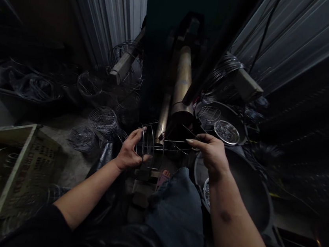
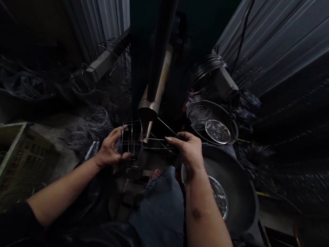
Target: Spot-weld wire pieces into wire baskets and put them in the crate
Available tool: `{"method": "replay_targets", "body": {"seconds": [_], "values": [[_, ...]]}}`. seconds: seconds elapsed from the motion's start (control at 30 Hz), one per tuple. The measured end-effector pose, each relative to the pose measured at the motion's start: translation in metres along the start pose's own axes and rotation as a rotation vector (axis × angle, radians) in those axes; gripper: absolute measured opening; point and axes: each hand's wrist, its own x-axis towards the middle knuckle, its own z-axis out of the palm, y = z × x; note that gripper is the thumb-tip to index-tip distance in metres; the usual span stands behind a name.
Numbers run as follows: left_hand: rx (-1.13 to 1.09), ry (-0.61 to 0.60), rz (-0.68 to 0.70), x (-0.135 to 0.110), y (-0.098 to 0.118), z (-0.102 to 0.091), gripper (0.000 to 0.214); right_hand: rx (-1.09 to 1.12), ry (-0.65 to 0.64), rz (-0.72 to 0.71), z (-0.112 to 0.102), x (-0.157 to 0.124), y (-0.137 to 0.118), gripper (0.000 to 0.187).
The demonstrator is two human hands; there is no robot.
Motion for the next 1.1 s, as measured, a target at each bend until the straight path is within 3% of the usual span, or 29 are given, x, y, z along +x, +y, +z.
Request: {"method": "replay_targets", "body": {"seconds": [1.1], "values": [[-0.136,-0.054,-0.153,0.0027,-0.0081,0.0064,0.074,-0.025,-0.001,-0.024,0.0020,0.0105,-0.0005,0.058]]}}
